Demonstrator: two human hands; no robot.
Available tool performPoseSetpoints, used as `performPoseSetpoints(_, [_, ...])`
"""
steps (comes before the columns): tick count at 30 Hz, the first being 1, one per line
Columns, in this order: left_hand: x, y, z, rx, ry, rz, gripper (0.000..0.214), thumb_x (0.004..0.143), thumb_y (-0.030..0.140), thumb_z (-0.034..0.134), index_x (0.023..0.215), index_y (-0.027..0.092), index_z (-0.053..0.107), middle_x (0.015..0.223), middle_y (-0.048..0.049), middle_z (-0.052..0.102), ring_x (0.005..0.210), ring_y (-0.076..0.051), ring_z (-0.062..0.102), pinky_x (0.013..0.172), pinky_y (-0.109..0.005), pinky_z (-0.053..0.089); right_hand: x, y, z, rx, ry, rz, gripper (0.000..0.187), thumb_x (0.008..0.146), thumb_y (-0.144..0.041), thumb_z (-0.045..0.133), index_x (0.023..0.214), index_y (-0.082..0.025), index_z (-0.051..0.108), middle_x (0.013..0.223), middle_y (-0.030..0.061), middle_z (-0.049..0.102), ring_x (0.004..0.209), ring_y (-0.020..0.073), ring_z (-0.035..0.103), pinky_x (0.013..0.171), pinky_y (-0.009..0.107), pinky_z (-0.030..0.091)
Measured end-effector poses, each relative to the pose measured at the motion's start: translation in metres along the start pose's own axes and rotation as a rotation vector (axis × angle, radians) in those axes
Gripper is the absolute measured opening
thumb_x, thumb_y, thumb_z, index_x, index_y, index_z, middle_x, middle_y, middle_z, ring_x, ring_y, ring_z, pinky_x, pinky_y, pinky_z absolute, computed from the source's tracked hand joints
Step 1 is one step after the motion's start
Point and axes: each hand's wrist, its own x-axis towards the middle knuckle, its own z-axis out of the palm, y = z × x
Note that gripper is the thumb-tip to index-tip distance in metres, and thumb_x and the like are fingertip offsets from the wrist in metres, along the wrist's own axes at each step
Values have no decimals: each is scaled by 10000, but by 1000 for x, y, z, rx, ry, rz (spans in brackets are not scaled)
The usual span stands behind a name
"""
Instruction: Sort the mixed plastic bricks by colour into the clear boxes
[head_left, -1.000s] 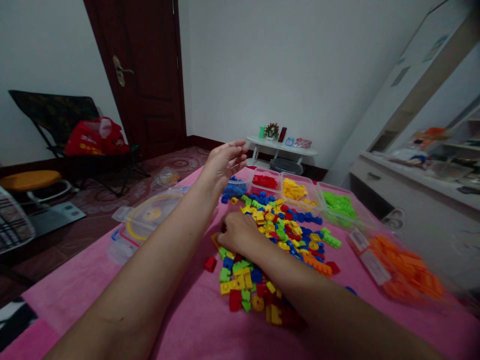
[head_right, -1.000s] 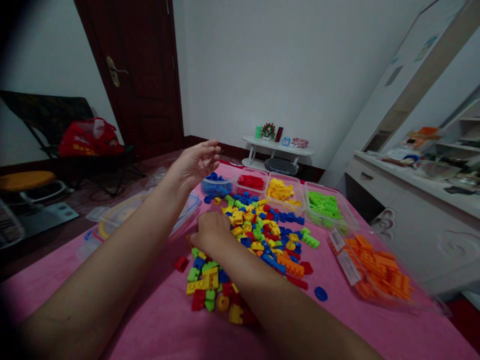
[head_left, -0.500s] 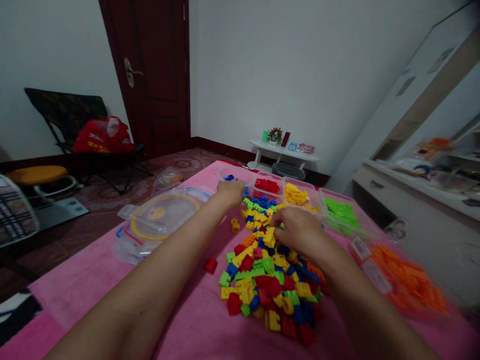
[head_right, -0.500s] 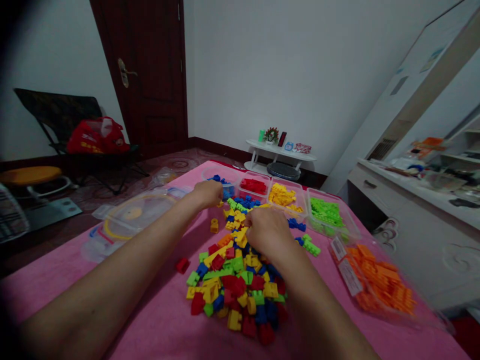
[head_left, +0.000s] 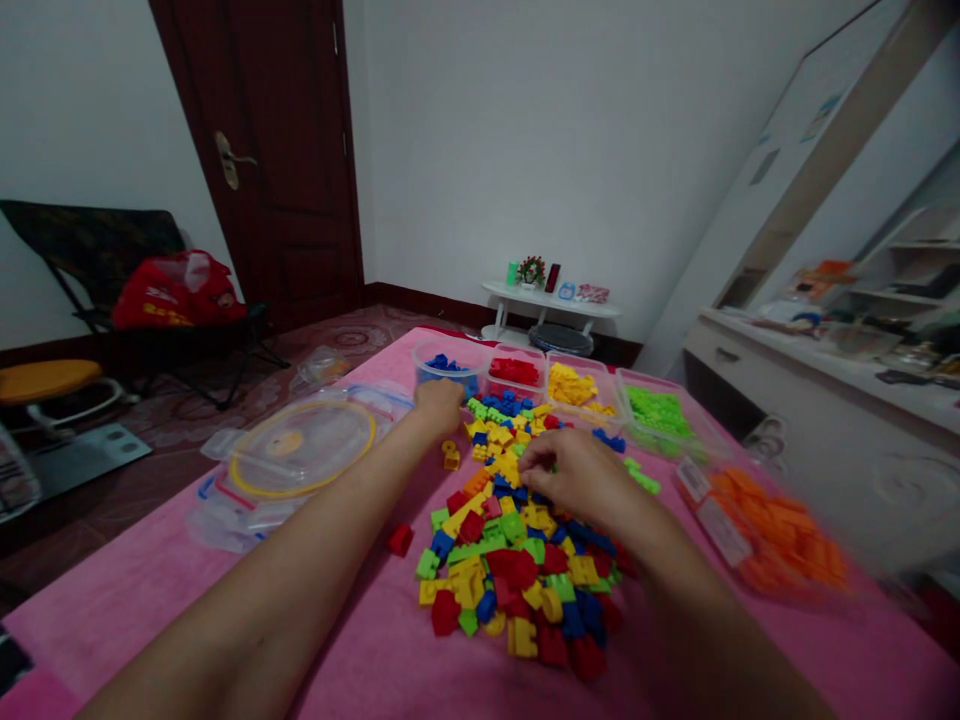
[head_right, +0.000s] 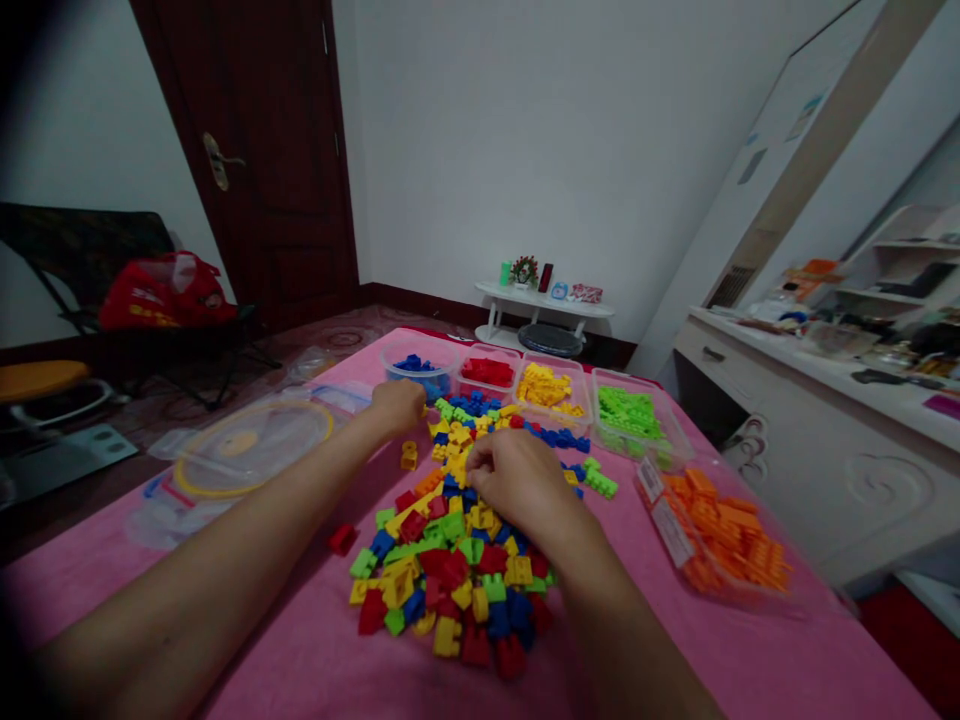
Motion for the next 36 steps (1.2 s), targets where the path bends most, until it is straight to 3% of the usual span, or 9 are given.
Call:
performPoseSetpoints(3, [3, 1, -6, -111, 73, 57, 140, 641, 270, 680, 756, 193, 697, 864, -103, 686, 902, -266, 629, 781, -332, 478, -3, -16, 14, -156, 32, -9, 193, 696, -271, 655, 881, -229, 684, 921, 47, 672, 863, 218, 614, 658, 274, 399])
performPoseSetpoints(6, [2, 10, -14, -603, 86, 109, 49, 642, 216, 610, 633, 169, 619, 626, -47, 602, 672, -190, 612, 664, -297, 500, -3, -20, 24, -225, 68, -15, 273, 697, -263, 668, 965, -214, 654, 1019, 77, 642, 961, 244, 592, 725, 298, 409])
performPoseSetpoints(10, [-4, 25, -24, -1425, -222, 11, 54, 619, 161, 530, 671, 154, 540, 583, -4, 528, 518, -117, 541, 522, -244, 508, 0, -16, 27, -168, 63, 3, 304, 730, -214, 616, 1034, -230, 616, 993, 54, 658, 955, 220, 601, 739, 286, 396])
performPoseSetpoints(14, [-5, 23, -27, -1695, -513, -47, 46, 591, 168, 502, 629, 143, 500, 571, -9, 500, 458, -87, 483, 349, -135, 346, 3, -9, 20, -96, 87, 82, 388, 707, -219, 612, 1093, -232, 576, 942, 30, 667, 827, 187, 612, 637, 257, 361])
performPoseSetpoints(19, [-8, 13, -25, -1280, -533, 226, 168, 627, 267, 650, 571, 134, 566, 469, 36, 437, 375, -30, 299, 337, -126, 131, 0, 8, -7, -101, 104, 56, 245, 701, -250, 608, 935, -249, 679, 868, 17, 663, 794, 171, 595, 641, 245, 351])
performPoseSetpoints(23, [-20, 15, -31, -728, -635, 541, 153, 493, 185, 775, 625, 166, 700, 488, 24, 563, 441, -80, 452, 408, -165, 300, -9, 17, -25, -109, -71, -13, 247, 666, -236, 642, 891, -297, 726, 798, -7, 664, 698, 148, 586, 595, 231, 353])
performPoseSetpoints(27, [-30, 26, -34, -446, -684, 561, 228, 456, 155, 789, 667, 224, 735, 510, 33, 621, 442, -108, 480, 414, -187, 316, -13, 15, -22, -95, -182, -59, 356, 628, -214, 678, 956, -347, 718, 808, -27, 677, 713, 149, 595, 595, 221, 376])
performPoseSetpoints(32, [-33, 32, -30, -346, -590, 595, 116, 492, 151, 772, 577, 205, 714, 522, 11, 634, 450, -108, 479, 422, -195, 302, -11, 16, -13, -54, -153, -82, 358, 618, -175, 648, 932, -325, 730, 775, -26, 685, 727, 155, 601, 614, 223, 396])
performPoseSetpoints(36, [-30, 31, -33, -676, -479, 570, 71, 618, 239, 708, 642, 173, 705, 556, 7, 618, 513, -91, 498, 457, -163, 335, -6, 29, -21, 96, -35, -67, 328, 630, -201, 641, 939, -265, 731, 754, -17, 669, 651, 138, 572, 581, 222, 399])
